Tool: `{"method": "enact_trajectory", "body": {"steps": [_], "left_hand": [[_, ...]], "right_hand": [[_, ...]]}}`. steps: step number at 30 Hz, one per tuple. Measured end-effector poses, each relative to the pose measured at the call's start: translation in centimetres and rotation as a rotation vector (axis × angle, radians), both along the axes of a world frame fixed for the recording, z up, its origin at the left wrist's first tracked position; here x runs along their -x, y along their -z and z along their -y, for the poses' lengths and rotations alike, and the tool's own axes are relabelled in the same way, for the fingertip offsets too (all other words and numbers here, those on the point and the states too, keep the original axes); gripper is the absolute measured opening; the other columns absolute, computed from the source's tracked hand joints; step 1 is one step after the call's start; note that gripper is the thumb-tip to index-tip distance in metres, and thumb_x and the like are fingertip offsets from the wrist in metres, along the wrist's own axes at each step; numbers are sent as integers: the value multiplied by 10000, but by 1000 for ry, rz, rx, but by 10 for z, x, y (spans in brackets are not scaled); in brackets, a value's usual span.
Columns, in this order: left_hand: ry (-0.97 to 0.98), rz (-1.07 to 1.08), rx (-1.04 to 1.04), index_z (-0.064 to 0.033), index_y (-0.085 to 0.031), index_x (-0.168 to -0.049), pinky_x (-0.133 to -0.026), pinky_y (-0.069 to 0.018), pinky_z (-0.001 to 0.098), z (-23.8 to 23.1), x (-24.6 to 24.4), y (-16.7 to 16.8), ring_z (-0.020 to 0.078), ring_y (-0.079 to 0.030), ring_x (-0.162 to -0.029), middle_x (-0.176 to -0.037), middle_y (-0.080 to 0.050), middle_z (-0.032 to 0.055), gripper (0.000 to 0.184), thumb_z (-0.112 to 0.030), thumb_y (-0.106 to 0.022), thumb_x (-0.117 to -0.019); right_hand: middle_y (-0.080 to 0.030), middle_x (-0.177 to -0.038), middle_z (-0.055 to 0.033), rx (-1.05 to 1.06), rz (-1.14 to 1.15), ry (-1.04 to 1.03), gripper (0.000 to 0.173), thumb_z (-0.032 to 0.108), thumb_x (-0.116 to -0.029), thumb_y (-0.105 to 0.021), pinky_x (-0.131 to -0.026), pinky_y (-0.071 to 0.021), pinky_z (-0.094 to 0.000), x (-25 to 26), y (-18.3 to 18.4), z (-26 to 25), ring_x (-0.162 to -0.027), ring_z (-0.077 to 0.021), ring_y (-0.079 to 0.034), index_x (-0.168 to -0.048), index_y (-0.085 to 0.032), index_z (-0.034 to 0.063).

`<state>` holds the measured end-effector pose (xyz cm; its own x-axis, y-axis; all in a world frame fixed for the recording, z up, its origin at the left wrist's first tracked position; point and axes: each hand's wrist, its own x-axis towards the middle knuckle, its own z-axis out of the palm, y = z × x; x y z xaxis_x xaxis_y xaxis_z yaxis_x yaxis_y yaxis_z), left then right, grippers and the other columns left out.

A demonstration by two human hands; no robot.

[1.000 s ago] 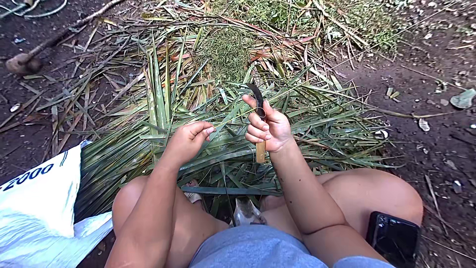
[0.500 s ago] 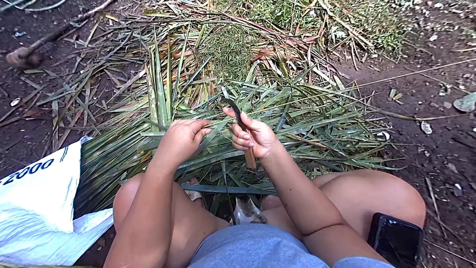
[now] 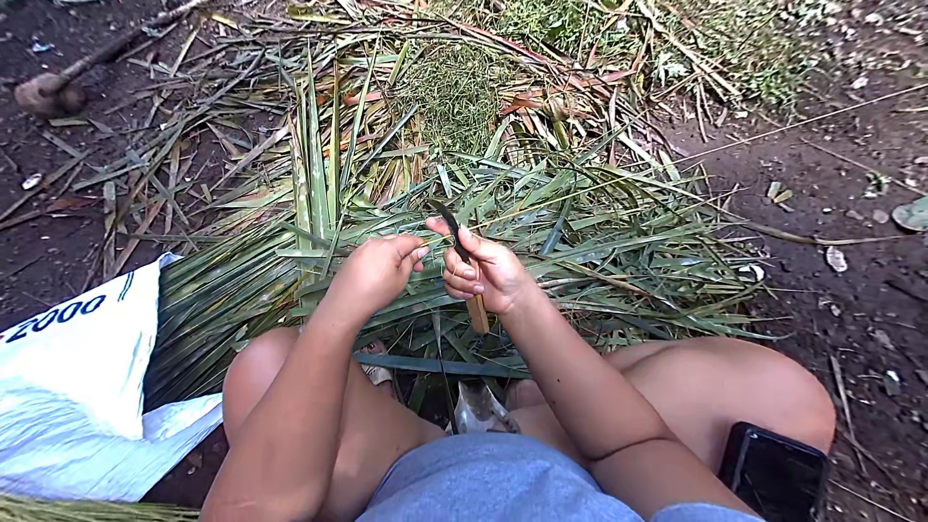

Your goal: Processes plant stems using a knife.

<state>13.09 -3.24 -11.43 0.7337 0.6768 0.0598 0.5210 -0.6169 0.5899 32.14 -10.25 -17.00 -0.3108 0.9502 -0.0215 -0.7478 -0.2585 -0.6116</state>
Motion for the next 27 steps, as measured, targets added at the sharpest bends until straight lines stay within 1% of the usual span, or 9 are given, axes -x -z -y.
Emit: {"method": "enact_trajectory", "body": {"steps": [3, 5, 7, 10, 12, 14, 17, 19, 27], "left_hand": [[-6, -43, 35, -93, -740, -1084, -756, -585, 408, 2, -5, 1, 162, -694, -786, -918, -734, 25, 250, -200, -515, -1086], [-35, 12, 60, -73, -721, -1204, -903, -562, 472, 4, -5, -1, 221, -712, -996, -1125, -735, 88, 256, -209, -548, -1073], [-59, 227, 206, -54, -600, -1397, -1070, -487, 408, 6, 1, -7, 200, -607, -1267, -1458, -576, 104, 369, -190, -571, -1056], [-97, 716, 462, -55, -539, -1436, -1095, -495, 346, -2, 15, -14, 167, -574, -1321, -1495, -545, 64, 452, -206, -596, -1014], [-113, 481, 273, -121, -514, -1489, -1169, -394, 359, -16, 31, -17, 128, -482, -1403, -1526, -520, 21, 572, -396, -604, -996], [-95, 119, 130, -145, -481, -1527, -1199, -277, 560, -26, 39, -17, 247, -387, -1483, -1587, -451, 64, 686, -508, -619, -961], [-102, -65, 140, -139, -697, -1256, -922, -502, 547, -24, 36, -18, 226, -669, -1058, -1146, -720, 63, 393, -431, -641, -999], [-91, -23, 134, -161, -730, -1066, -626, -497, 407, -18, 32, -12, 143, -605, -661, -763, -657, 3, 308, -413, -555, -1049], [-93, 28, 130, -175, -745, -1042, -593, -464, 383, -15, 27, -8, 120, -555, -607, -708, -616, -18, 359, -426, -491, -1074]], "right_hand": [[-503, -556, 70, 34, 11, -15, 407, 373, -1093, -383, -456, -420, -174, 5, 2, 0, -428, -25, -455, -1405, -567, 187], [-502, -555, 66, 45, 26, 1, 423, 371, -1102, -346, -447, -416, -168, 2, 0, 0, -425, -24, -453, -1406, -565, 174], [-506, -553, 67, 43, 20, 25, 432, 386, -1102, -339, -439, -424, -163, -3, -3, 1, -424, -20, -466, -1397, -573, 175], [-505, -543, 62, 49, -41, 58, 433, 410, -1095, -388, -420, -426, -167, -15, -9, 2, -416, -25, -474, -1406, -588, 185], [-512, -542, 60, 34, -90, 64, 432, 420, -1088, -411, -413, -431, -163, -22, -12, 3, -414, -24, -487, -1416, -584, 199], [-516, -538, 54, -4, -116, 77, 430, 428, -1085, -425, -410, -441, -167, -28, -15, 4, -412, -30, -502, -1413, -580, 196], [-502, -546, 59, -58, -107, 112, 441, 442, -1096, -381, -405, -429, -167, -36, -18, 4, -409, -27, -483, -1426, -560, 209], [-500, -551, 54, -102, -136, 111, 451, 456, -1095, -386, -403, -424, -167, -38, -18, 4, -411, -29, -482, -1430, -559, 208], [-510, -552, 46, -144, -189, 69, 451, 467, -1080, -426, -415, -442, -184, -38, -18, 7, -422, -43, -503, -1439, -554, 224]]}}
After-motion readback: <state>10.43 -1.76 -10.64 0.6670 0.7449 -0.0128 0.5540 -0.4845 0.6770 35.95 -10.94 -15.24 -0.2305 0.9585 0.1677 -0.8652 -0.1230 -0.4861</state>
